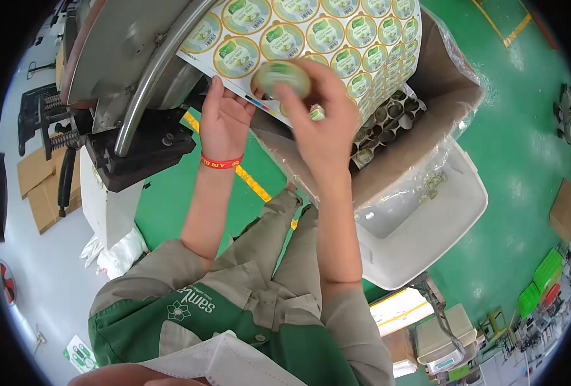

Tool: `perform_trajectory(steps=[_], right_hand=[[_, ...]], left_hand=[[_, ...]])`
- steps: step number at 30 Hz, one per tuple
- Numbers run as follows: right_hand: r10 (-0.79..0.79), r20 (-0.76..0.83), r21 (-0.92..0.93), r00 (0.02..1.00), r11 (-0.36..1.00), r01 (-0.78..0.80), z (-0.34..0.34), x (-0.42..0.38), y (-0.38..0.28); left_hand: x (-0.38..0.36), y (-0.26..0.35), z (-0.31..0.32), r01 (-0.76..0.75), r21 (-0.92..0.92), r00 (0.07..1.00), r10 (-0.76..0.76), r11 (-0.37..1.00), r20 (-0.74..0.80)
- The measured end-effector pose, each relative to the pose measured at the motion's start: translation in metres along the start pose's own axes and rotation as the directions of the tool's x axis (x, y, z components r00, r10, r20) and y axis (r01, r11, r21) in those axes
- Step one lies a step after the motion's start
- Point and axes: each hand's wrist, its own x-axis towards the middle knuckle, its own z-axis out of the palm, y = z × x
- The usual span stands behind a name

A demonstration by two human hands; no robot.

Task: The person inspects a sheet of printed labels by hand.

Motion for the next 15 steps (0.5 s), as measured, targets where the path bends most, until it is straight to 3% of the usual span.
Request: perform_trajectory(steps=[2, 3, 5, 6, 7, 9, 11, 12, 15], right_hand=[[0.038, 0.190, -0.156, 0.981, 0.988, -0.008, 0.009, 0.013, -0.013], [0.035, 0.189, -0.156, 0.981, 0.988, -0.005, 0.009, 0.014, -0.013], [-0.068, 0.225, -0.368, 0.972, 0.918, 0.149, 0.006, 0.012, -0.013], [-0.021, 0.168, -0.346, 0.986, 0.935, 0.079, 0.002, 0.006, -0.017], [-0.038, 0.144, -0.354, 0.989, 0.931, 0.088, -0.004, 0.001, -0.016], [-0.057, 0.123, -0.366, 0.991, 0.925, 0.099, -0.011, -0.002, -0.015], [-0.010, 0.134, -0.261, 0.991, 0.964, 0.045, -0.013, 0.000, -0.017], [-0.002, 0.162, -0.134, 0.987, 0.991, 0.024, -0.008, 0.007, -0.018], [0.111, 0.206, -0.024, 0.972, 0.994, -0.108, 0.011, 0.022, -0.020]], left_hand=[[-0.001, -0.006, -0.007, 0.044, 0.210, 0.997, -0.029, 0.977, -0.073], [-0.004, -0.008, -0.009, 0.055, 0.213, 0.998, -0.047, 0.975, -0.044], [-0.012, -0.015, -0.009, 0.076, 0.185, 0.997, -0.071, 0.980, -0.029], [-0.015, -0.017, -0.009, 0.097, 0.153, 0.995, -0.096, 0.983, -0.013], [-0.017, -0.014, -0.011, 0.141, 0.211, 0.987, -0.153, 0.967, 0.042], [-0.016, -0.010, -0.004, 0.114, 0.211, 0.989, -0.131, 0.971, 0.066], [-0.012, -0.006, -0.005, 0.096, 0.151, 0.986, -0.115, 0.984, 0.118], [-0.008, 0.000, -0.002, 0.080, 0.130, 0.990, -0.094, 0.988, 0.103], [0.005, 0.002, -0.005, 0.065, 0.164, 0.995, -0.077, 0.984, 0.064]])
